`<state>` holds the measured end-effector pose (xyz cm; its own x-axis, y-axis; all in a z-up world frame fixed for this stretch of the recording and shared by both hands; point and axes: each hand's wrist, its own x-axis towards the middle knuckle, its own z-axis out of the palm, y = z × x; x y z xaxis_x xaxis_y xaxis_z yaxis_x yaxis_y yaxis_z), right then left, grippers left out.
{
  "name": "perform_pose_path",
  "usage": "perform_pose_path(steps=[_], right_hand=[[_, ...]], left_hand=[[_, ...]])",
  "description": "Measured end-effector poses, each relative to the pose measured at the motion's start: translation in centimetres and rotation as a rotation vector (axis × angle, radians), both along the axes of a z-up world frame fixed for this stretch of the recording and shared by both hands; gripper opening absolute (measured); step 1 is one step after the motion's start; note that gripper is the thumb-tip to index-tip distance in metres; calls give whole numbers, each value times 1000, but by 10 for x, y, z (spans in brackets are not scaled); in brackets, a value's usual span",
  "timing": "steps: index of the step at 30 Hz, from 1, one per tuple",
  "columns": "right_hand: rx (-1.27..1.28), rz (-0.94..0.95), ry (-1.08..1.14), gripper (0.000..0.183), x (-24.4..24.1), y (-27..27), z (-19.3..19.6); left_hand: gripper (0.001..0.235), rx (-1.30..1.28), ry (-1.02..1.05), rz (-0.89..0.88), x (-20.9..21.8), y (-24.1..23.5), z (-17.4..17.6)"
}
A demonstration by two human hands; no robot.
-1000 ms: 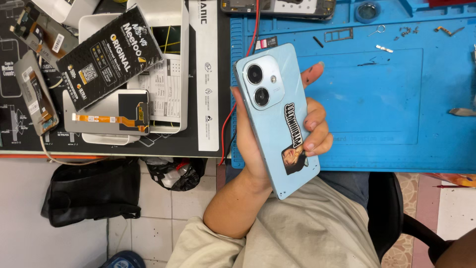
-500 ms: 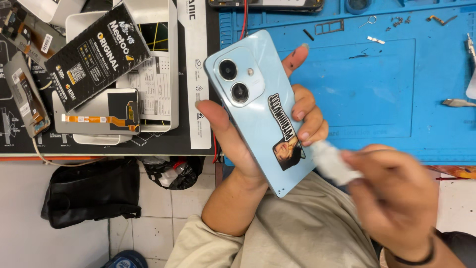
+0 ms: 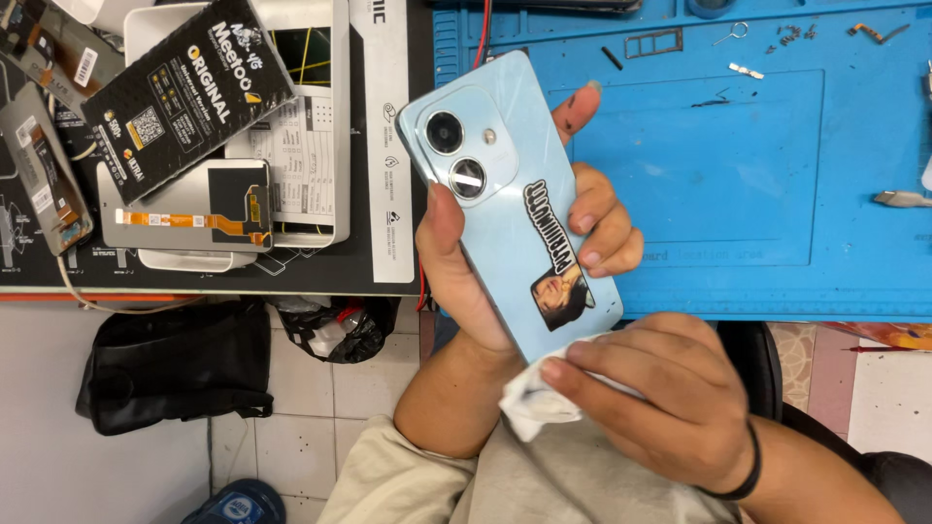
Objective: The person picks up a light blue smartphone, peels off a protective film from the screen, and wipes the screen and back with a white cloth. The person then places the phone on a blue workbench mat.
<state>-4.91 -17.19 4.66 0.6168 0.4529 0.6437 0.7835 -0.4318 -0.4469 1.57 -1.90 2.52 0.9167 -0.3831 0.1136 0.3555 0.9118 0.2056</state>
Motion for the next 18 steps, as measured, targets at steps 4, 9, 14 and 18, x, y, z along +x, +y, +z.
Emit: perform_pose_path(steps=[4, 9, 14, 18], right_hand=[[-36, 24, -6, 28, 7, -8, -1], [-76, 116, -123, 26, 6, -17, -1], [-107, 96, -91, 24, 17, -12, 10], [-88, 143, -118, 26, 14, -14, 10]], left_hand=[[102, -25, 22, -23, -1, 0, 2], [104, -78, 70, -121, -5, -6, 1], [105, -49, 46, -93, -2, -1, 5], [107, -26, 71, -153, -6, -11, 3]])
